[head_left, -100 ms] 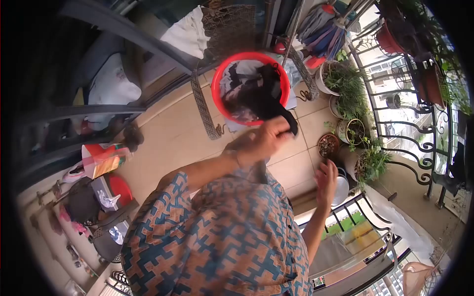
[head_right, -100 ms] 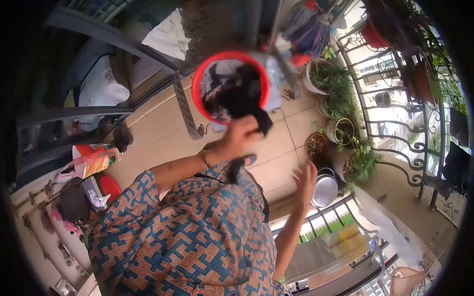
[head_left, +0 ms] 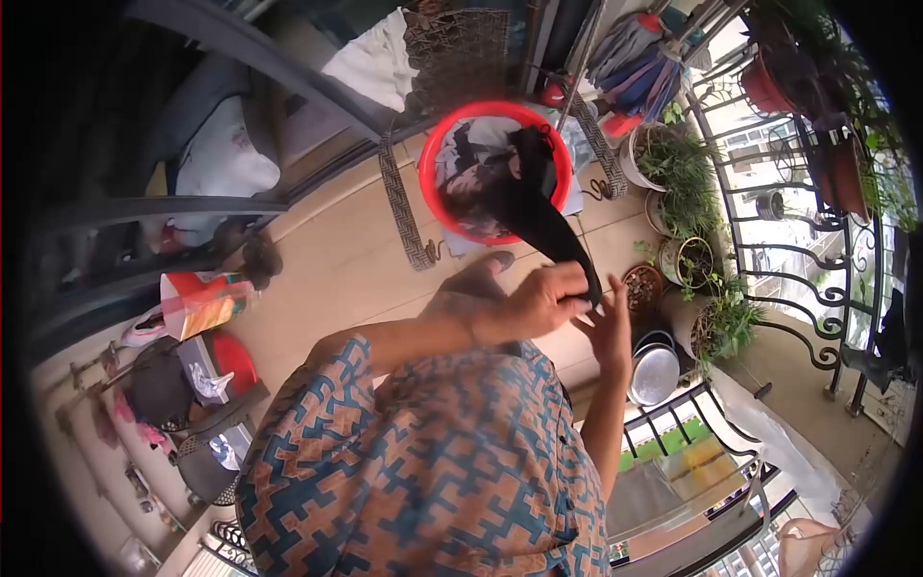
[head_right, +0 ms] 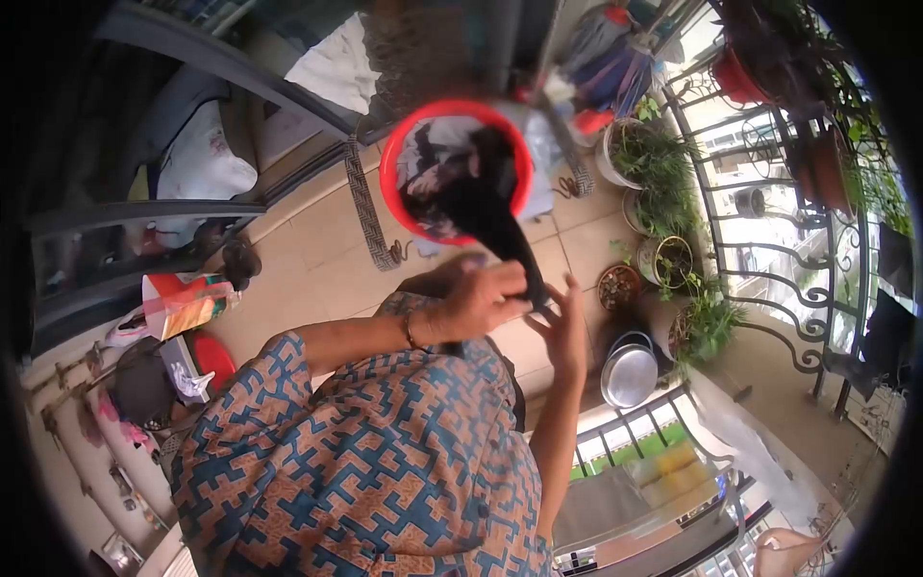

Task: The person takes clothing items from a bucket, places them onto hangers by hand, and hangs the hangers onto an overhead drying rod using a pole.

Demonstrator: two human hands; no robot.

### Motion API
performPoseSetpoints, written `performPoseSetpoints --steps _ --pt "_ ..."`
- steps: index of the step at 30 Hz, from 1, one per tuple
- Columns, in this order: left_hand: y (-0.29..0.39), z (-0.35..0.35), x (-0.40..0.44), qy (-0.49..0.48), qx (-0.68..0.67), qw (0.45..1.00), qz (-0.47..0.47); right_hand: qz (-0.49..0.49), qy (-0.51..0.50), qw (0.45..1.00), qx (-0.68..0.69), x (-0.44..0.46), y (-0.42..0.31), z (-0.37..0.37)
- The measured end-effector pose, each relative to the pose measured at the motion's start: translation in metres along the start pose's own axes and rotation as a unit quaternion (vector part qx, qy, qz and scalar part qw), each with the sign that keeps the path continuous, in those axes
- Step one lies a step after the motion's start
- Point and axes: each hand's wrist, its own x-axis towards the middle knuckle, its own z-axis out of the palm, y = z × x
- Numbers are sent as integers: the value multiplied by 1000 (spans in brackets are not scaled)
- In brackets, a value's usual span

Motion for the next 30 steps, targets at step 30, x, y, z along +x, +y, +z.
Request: performPoseSetpoints --steps 30 --pt "-201 -75 -6 154 189 886 -395 -367 -181 910 -56 -78 -125 121"
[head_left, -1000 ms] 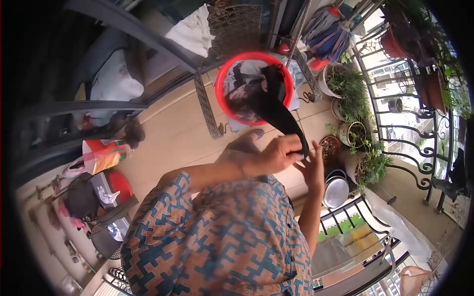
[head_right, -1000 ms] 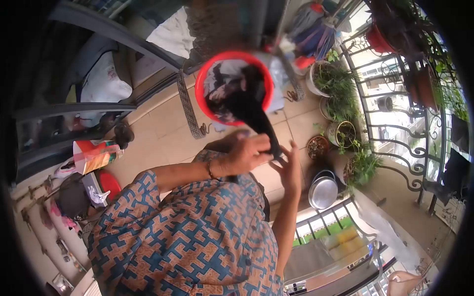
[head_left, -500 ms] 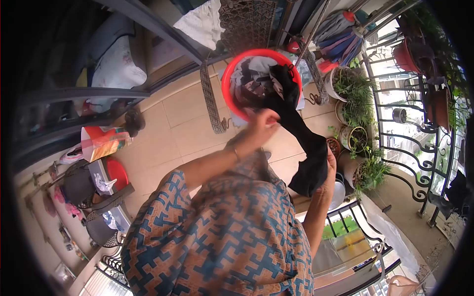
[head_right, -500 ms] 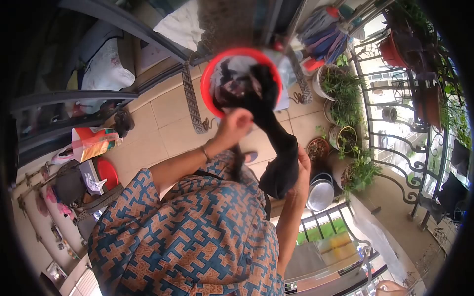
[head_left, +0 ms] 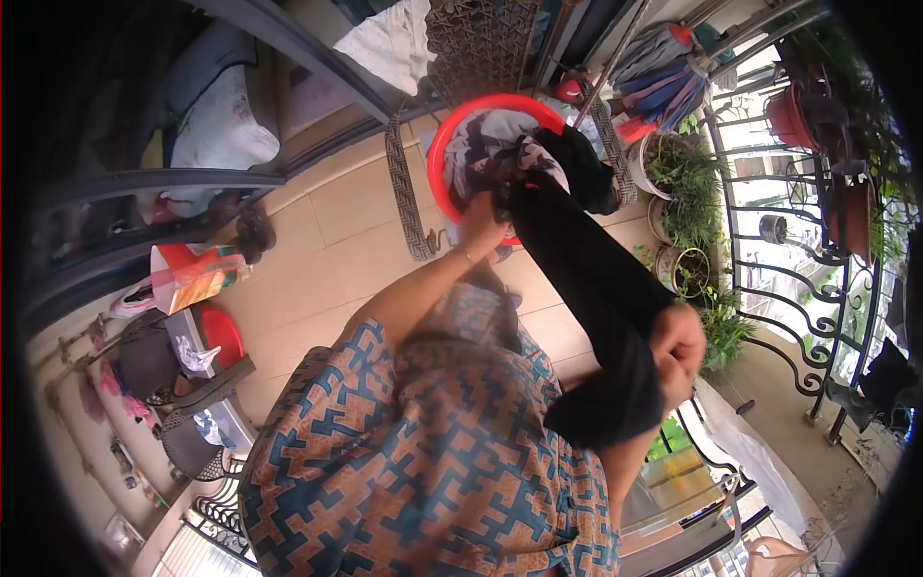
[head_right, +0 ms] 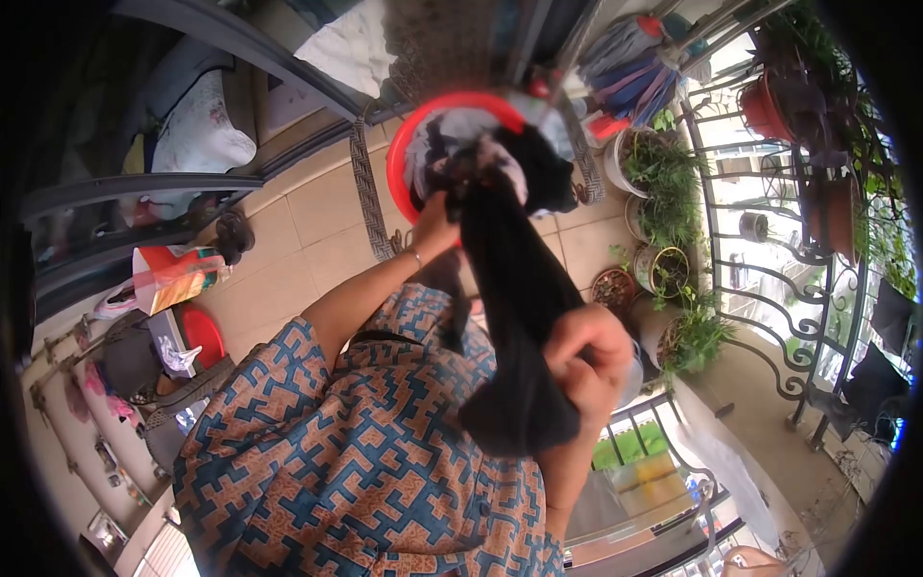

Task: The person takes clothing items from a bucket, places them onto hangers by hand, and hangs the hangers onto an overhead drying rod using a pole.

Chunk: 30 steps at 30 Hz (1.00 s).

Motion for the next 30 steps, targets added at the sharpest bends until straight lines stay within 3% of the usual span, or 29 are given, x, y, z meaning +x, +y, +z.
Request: performPoseSetpoints --steps 1,4,7,10,13,15,16,17,18,19,20,23,24,25,26,28,30 --pt "1 -5 1 -18 -2 1000 -9 -5 2 999 40 6 -9 8" --pt "7 -3 -13 103 59 992 51 -5 6 994 109 21 -34 27" --pt "29 -4 -21 173 22 969 176 -7 -1 997 80 38 -38 29" --pt "40 7 -6 141 32 959 243 -17 -20 998 58 53 -39 41" --pt "25 19 35 59 -32 972 227 -54 -40 996 62 62 -50 33" --pt "43 -13 31 61 -142 963 219 -65 52 993 83 57 -69 25" --pt "59 -39 24 60 -197 955 214 -132 132 980 -71 53 -73 12" --pt "67 -56 23 130 -186 948 224 -170 232 930 -227 49 -77 -1" --pt "74 -73 25 198 -173 936 234 -235 216 845 -428 48 -80 -19" --pt "85 -93 25 187 -247 920 240 -304 231 706 -597 48 -84 -38" --pt "98 -115 23 175 -320 898 245 -337 207 683 -614 49 -84 -59" --pt "120 -178 23 188 -290 889 300 -468 129 630 -607 62 -76 -111" --pt "125 -194 27 210 -266 875 345 -412 93 783 -457 60 -75 -110" --pt "134 -208 21 223 -315 856 345 -358 81 891 -265 59 -75 -106" --pt "144 -220 15 234 -364 833 344 -120 49 988 88 50 -74 -98" --pt "173 -243 -12 206 -342 842 362 -73 126 982 119 45 -55 -91" --pt "189 -255 -27 138 -289 870 374 -3 140 989 45 39 -31 -125"
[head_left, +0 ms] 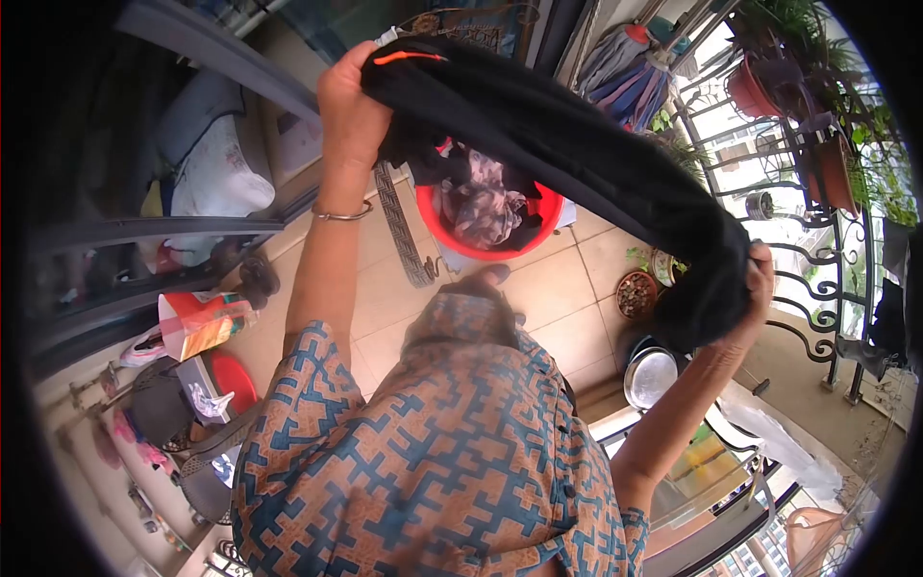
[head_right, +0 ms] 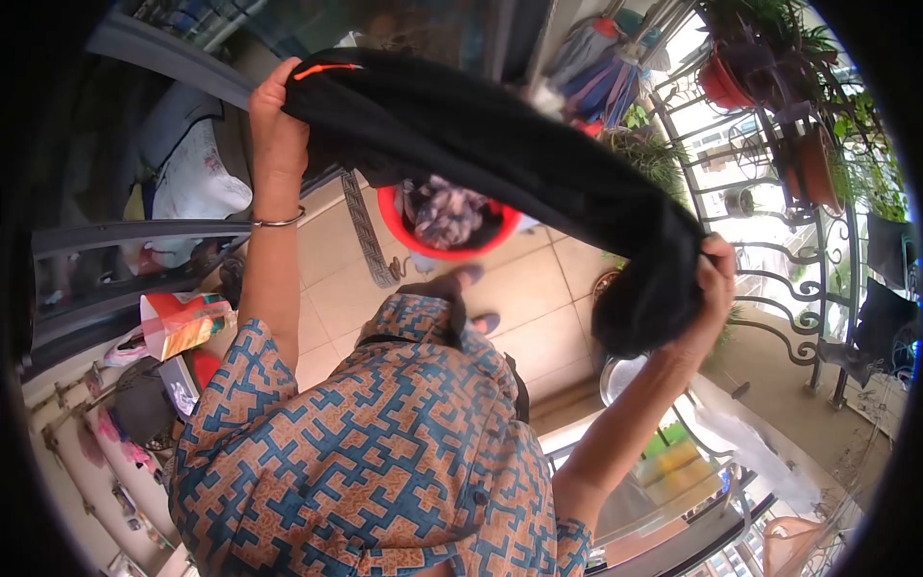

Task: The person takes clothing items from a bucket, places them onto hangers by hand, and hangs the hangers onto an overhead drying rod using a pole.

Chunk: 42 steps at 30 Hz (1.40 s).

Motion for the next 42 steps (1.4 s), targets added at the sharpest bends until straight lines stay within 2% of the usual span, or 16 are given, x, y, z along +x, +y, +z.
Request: performPoseSetpoints --steps 4,5,8,10,12,16,20,22,24,25,28,33,36,37,40,42 --pt "33 16 -9 -106 31 991 -76 13 75 997 2 -13 31 -40" --pt "43 15 -10 -198 5 973 -117 13 87 996 16 -19 33 -48" --pt "84 35 -24 -289 -119 928 -202 -13 132 990 50 -38 30 -77" --pt "113 53 -35 -334 -234 867 -286 -47 175 982 58 -49 22 -94" --pt "124 78 -45 -375 -291 835 -278 -86 232 968 52 -64 12 -109" --pt "147 149 -67 -403 -430 733 -339 -112 285 950 -63 -99 7 -128" --pt "139 239 -92 -442 -509 653 -345 -46 322 912 -251 -141 7 -95" --pt "153 272 -102 -412 -539 620 -394 -8 270 932 -243 -165 10 -81" --pt "163 296 -113 -404 -535 601 -435 8 158 974 -165 -190 29 -90" --pt "165 308 -121 -405 -534 590 -450 5 155 982 -110 -205 41 -89" --pt "158 351 -150 -409 -515 572 -492 11 132 988 -74 -217 52 -68" --pt "155 394 -187 -407 -435 586 -549 -18 233 959 -161 -198 52 -54" --pt "120 413 -184 -506 -392 623 -450 -53 291 953 -70 -193 47 -56" --pt "112 417 -175 -521 -369 588 -496 -85 329 939 -45 -195 48 -56" --pt "77 399 -160 -579 -188 694 -384 -113 297 939 134 -191 23 -59" --pt "58 364 -163 -612 -120 717 -311 -89 314 937 125 -184 13 -55"
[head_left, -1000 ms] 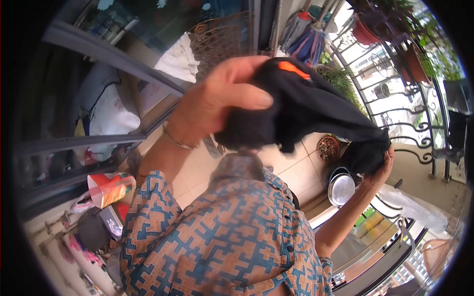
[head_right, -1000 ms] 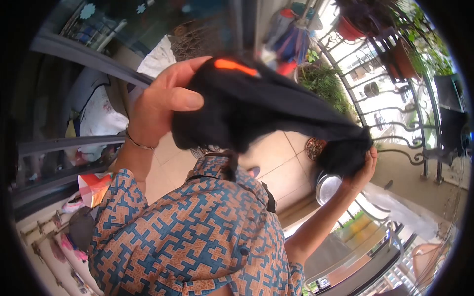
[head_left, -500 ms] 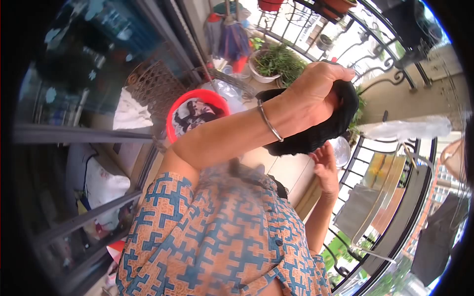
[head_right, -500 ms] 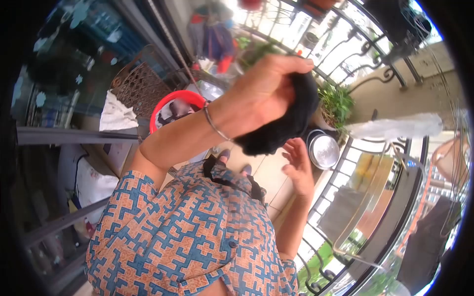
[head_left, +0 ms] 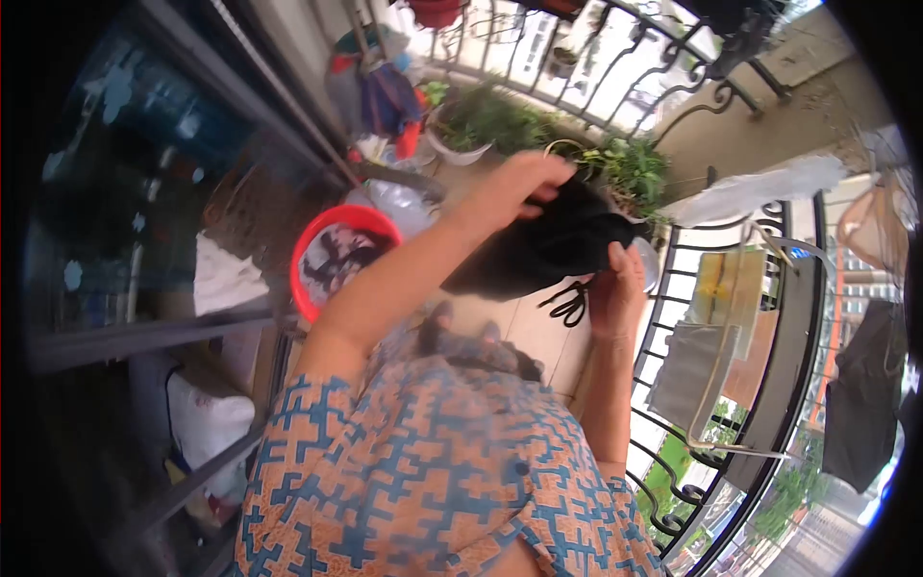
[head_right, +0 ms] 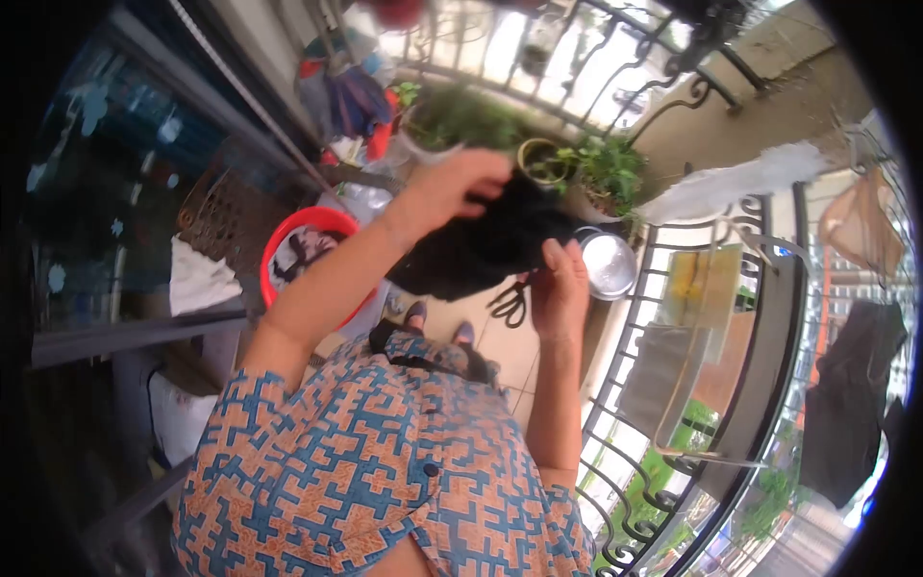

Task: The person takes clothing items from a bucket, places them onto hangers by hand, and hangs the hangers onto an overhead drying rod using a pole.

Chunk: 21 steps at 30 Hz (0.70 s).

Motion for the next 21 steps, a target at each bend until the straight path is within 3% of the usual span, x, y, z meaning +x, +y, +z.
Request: performPoseSetpoints --steps 1,2,6,7,8,9,10,14,17,20,21 --pt "-8 0 -10 3 63 997 -39 4 13 1000 -19 4 6 -6" --pt "-39 -3 -11 2 56 998 -4 -3 31 999 -40 7 5 -8" --pt "-190 -38 -11 57 107 992 -41 -22 -52 991 -118 6 28 3" --pt "-191 -35 -28 97 8 988 -119 14 -40 998 -49 5 34 7" --pt "-239 -44 -26 140 25 987 -79 54 -34 998 24 6 40 8" --pt "-273 -74 -33 -1 -158 968 -195 52 -51 997 36 7 44 10" --pt "-287 -96 -31 -136 -325 884 -309 57 -69 995 48 6 46 12" --pt "-211 -59 -50 -52 -291 871 -393 62 -73 995 28 0 52 15" --pt "-154 -17 -50 60 -317 865 -383 55 -64 996 -5 -8 54 13" --pt "-238 -71 -12 33 -243 901 -358 56 -54 996 -49 -13 57 -3" --pt "-229 -69 -11 84 -194 929 -304 26 -36 998 -44 -22 41 5"
